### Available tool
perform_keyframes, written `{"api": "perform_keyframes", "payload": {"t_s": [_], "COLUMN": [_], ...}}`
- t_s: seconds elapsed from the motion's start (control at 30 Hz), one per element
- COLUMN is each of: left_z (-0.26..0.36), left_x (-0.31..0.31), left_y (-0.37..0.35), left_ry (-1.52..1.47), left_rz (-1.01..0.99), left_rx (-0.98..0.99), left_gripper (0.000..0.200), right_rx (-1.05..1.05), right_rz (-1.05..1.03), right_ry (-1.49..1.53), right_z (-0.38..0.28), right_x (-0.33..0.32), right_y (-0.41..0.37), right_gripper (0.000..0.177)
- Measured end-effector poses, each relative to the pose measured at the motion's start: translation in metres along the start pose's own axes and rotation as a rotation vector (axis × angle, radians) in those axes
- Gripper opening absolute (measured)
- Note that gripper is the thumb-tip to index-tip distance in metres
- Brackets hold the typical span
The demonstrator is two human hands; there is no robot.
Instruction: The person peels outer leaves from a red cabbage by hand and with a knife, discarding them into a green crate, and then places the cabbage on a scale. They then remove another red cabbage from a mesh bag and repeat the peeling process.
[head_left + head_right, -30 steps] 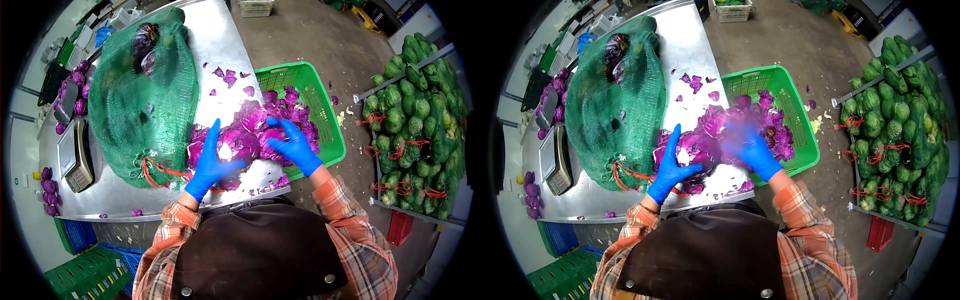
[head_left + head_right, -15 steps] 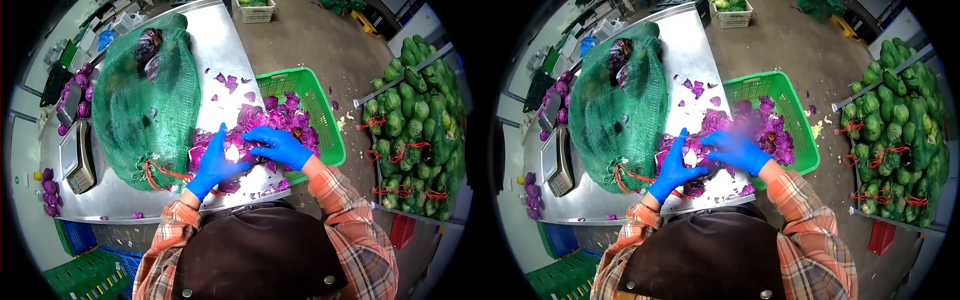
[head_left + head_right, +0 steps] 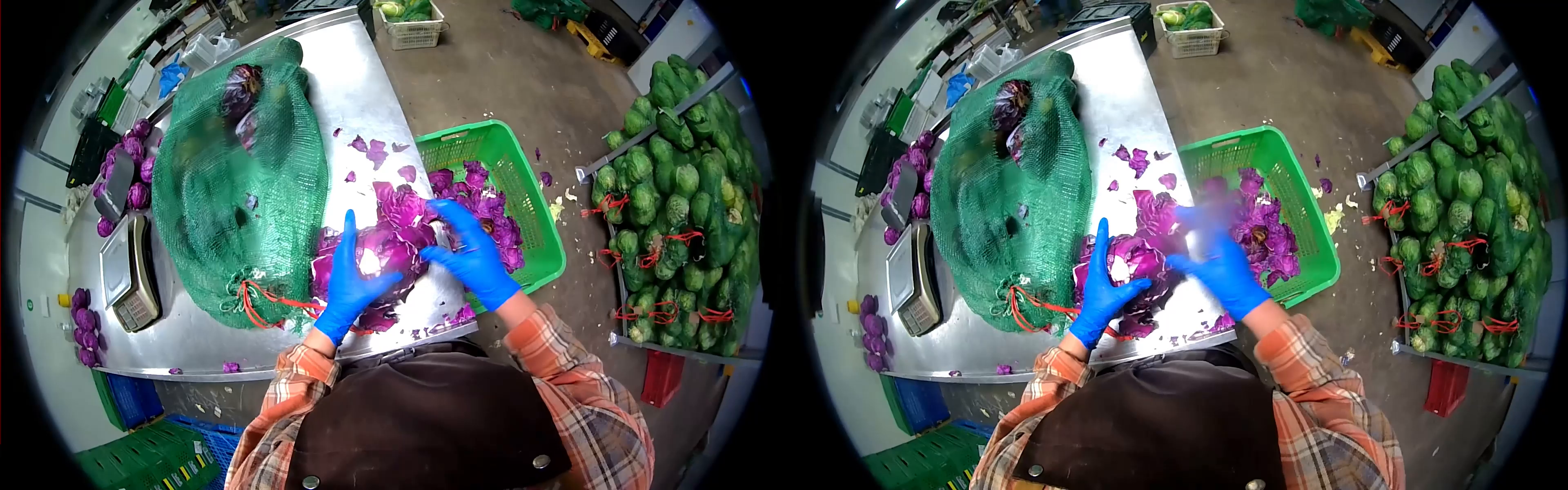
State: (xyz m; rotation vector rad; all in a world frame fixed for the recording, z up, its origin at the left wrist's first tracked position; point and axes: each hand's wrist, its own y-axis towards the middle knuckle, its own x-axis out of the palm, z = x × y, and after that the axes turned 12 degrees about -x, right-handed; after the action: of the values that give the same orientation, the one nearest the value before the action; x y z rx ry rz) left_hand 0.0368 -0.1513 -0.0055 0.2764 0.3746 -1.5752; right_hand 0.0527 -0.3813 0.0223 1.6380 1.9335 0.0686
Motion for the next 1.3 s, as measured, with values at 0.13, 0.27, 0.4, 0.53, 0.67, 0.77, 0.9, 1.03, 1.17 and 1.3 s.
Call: {"api": "perform_keyframes", "payload": {"t_s": [0.13, 0.27, 0.4, 0.53, 0.67, 0.77, 0.9, 1.03, 1.17, 1.3], "left_z": [-0.006, -0.006, -0.009, -0.019, -0.023, -0.032, -0.034, -0.016, -0.001, 0.015], "left_x": [-0.005, -0.011, -0.017, -0.026, -0.038, -0.044, -0.035, -0.029, -0.007, 0.003], "left_y": [-0.003, -0.005, -0.005, -0.016, -0.040, -0.066, -0.086, -0.096, -0.103, -0.100], "left_ry": [0.031, 0.042, -0.003, -0.192, -0.314, -0.247, -0.116, -0.030, -0.298, -0.466], "left_rz": [-0.052, -0.085, -0.164, -0.251, -0.266, -0.244, -0.199, -0.129, 0.003, 0.054], "left_rx": [0.002, 0.035, 0.034, -0.052, -0.082, -0.090, 0.026, 0.021, -0.174, -0.584], "left_gripper": [0.107, 0.107, 0.108, 0.111, 0.112, 0.113, 0.106, 0.101, 0.099, 0.098], "right_rx": [0.208, 0.237, 0.283, 0.490, 0.615, 0.671, 0.888, 0.304, 0.192, 0.260], "right_rz": [-0.275, -0.315, -0.145, 0.055, 0.137, 0.153, 0.291, 0.151, -0.364, -0.867], "right_ry": [0.154, 0.227, 0.265, 0.460, 0.605, 0.581, 0.538, 0.156, 0.322, 0.041], "right_z": [0.002, 0.004, 0.023, 0.033, 0.033, 0.033, 0.119, 0.060, -0.017, -0.018], "right_x": [0.022, 0.016, 0.008, 0.003, 0.017, 0.018, 0.014, -0.011, 0.020, 0.046], "right_y": [0.009, 0.012, -0.003, -0.021, -0.034, -0.039, -0.060, -0.022, 0.011, 0.048], "right_gripper": [0.066, 0.050, 0.038, 0.033, 0.033, 0.023, 0.022, 0.051, 0.072, 0.063]}}
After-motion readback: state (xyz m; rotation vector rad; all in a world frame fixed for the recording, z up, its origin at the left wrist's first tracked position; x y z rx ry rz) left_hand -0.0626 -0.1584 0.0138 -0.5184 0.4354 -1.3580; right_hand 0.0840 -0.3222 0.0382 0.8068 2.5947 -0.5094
